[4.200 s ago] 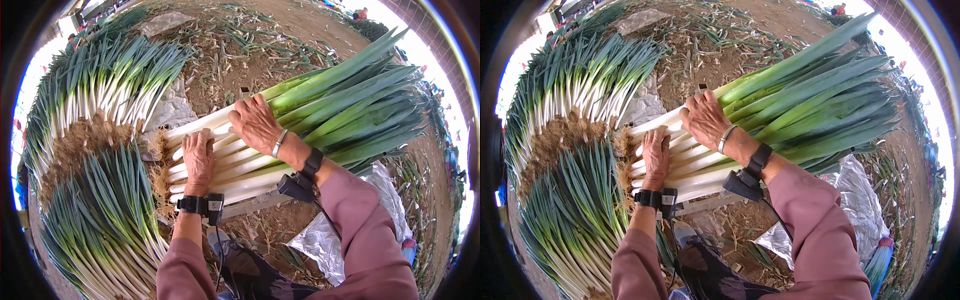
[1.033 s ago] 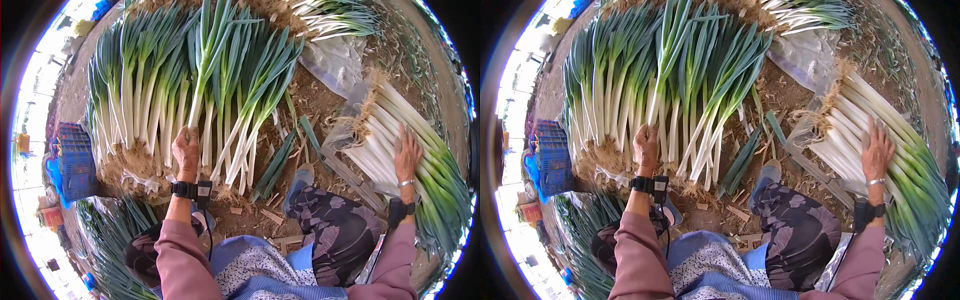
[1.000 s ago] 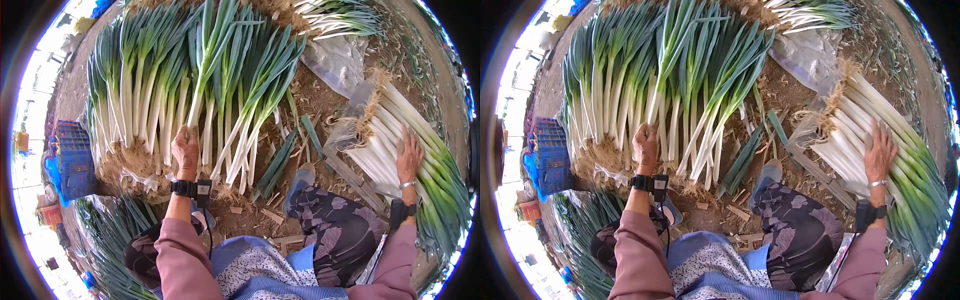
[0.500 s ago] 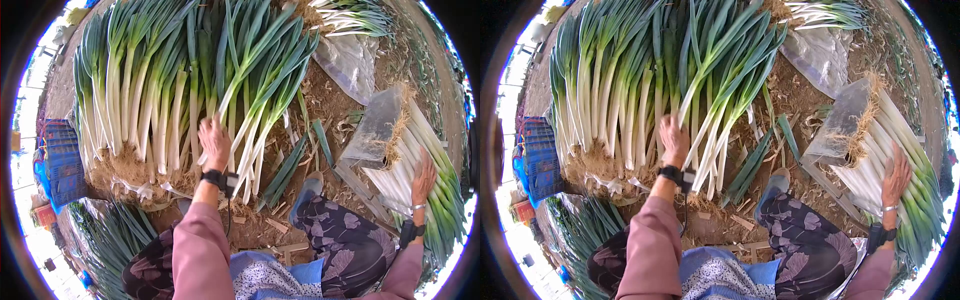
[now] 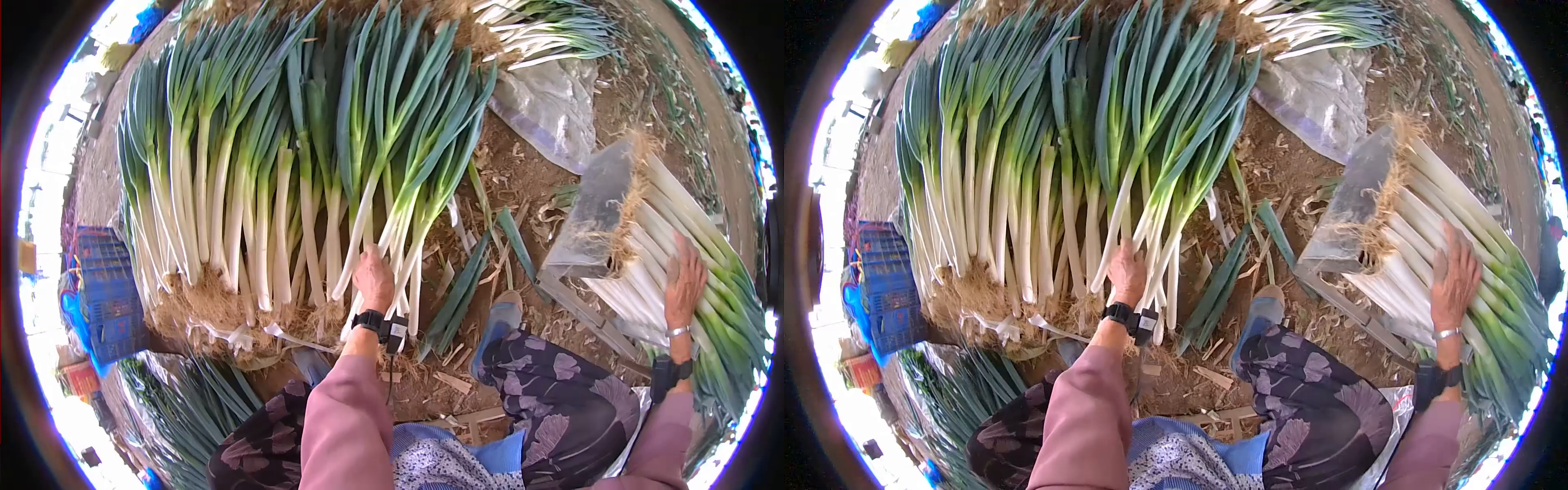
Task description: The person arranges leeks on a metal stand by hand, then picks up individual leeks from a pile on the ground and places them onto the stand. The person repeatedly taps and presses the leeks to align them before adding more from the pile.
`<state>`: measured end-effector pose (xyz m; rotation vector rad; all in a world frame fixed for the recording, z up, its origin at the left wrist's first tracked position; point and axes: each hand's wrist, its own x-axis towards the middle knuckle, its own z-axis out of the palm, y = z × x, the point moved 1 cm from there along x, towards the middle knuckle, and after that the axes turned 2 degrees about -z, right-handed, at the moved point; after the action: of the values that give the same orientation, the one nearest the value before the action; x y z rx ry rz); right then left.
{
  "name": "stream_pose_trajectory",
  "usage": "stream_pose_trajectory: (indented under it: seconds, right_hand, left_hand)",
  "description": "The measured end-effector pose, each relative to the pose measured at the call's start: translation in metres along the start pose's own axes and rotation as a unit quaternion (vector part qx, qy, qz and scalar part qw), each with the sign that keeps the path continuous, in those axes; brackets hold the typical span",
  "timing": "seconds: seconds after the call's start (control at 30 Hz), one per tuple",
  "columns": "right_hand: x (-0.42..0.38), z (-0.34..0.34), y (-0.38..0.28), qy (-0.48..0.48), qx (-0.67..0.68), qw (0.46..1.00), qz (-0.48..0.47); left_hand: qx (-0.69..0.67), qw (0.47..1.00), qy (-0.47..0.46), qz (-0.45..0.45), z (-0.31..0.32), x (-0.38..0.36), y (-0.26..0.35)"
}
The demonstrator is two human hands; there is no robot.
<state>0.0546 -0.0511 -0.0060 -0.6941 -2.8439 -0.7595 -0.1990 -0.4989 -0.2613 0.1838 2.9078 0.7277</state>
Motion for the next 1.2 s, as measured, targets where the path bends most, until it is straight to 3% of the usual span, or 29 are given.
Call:
stream_pose_trajectory:
  seconds: [0.07,0.1,0.13,0.2,0.27,0.33,0.53,0.73,0.87,0.93,1.0,1.07,1.17,1.2]
  right_hand:
    - [-0.002,0.002,-0.002,0.006,-0.004,1.000,0.016]
    - [0.000,-0.002,-0.006,0.003,0.001,1.000,0.018]
    - [0.001,-0.005,-0.009,0.002,0.006,1.000,0.022]
    - [0.003,-0.010,-0.014,0.004,0.006,0.999,0.038]
    - [0.005,-0.016,-0.018,-0.036,0.019,0.998,0.054]
    - [0.004,-0.016,-0.021,-0.041,0.025,0.996,0.078]
    - [0.005,-0.028,-0.026,-0.064,0.091,0.990,0.089]
    - [0.004,-0.036,-0.024,-0.077,0.140,0.981,0.105]
    - [0.002,-0.030,-0.025,-0.063,0.168,0.978,0.103]
    - [0.001,-0.031,-0.021,-0.048,0.173,0.978,0.105]
    - [-0.002,-0.035,-0.016,-0.010,0.260,0.962,0.088]
    - [-0.004,-0.049,-0.005,0.179,0.456,0.869,0.061]
    - [-0.011,-0.146,0.030,0.321,0.349,0.881,-0.008]
    - [-0.010,-0.165,0.041,0.361,0.316,0.877,-0.033]
  left_hand:
    - [-0.086,0.995,-0.017,-0.053,-0.013,0.003,0.007]
    - [-0.177,0.984,-0.014,-0.032,-0.011,0.007,0.000]
    - [-0.382,0.902,-0.184,-0.088,-0.028,0.010,0.003]
    - [-0.522,0.788,-0.284,-0.161,-0.091,-0.005,0.053]
    - [-0.616,0.699,-0.311,-0.187,-0.125,-0.017,0.075]
    - [-0.671,0.646,-0.338,-0.137,-0.149,-0.027,0.092]
    - [-0.671,0.650,-0.350,-0.066,-0.218,-0.056,0.162]
    - [-0.644,0.660,-0.385,0.032,-0.243,-0.064,0.238]
    - [-0.585,0.739,-0.321,0.096,-0.242,-0.077,0.294]
    - [-0.573,0.738,-0.329,0.139,-0.237,-0.082,0.312]
    - [-0.551,0.768,-0.273,0.181,-0.223,-0.089,0.327]
    - [-0.494,0.802,-0.254,0.219,-0.219,-0.095,0.339]
    - [-0.429,0.824,-0.167,0.331,-0.208,-0.101,0.357]
    - [-0.423,0.831,-0.167,0.320,-0.208,-0.109,0.366]
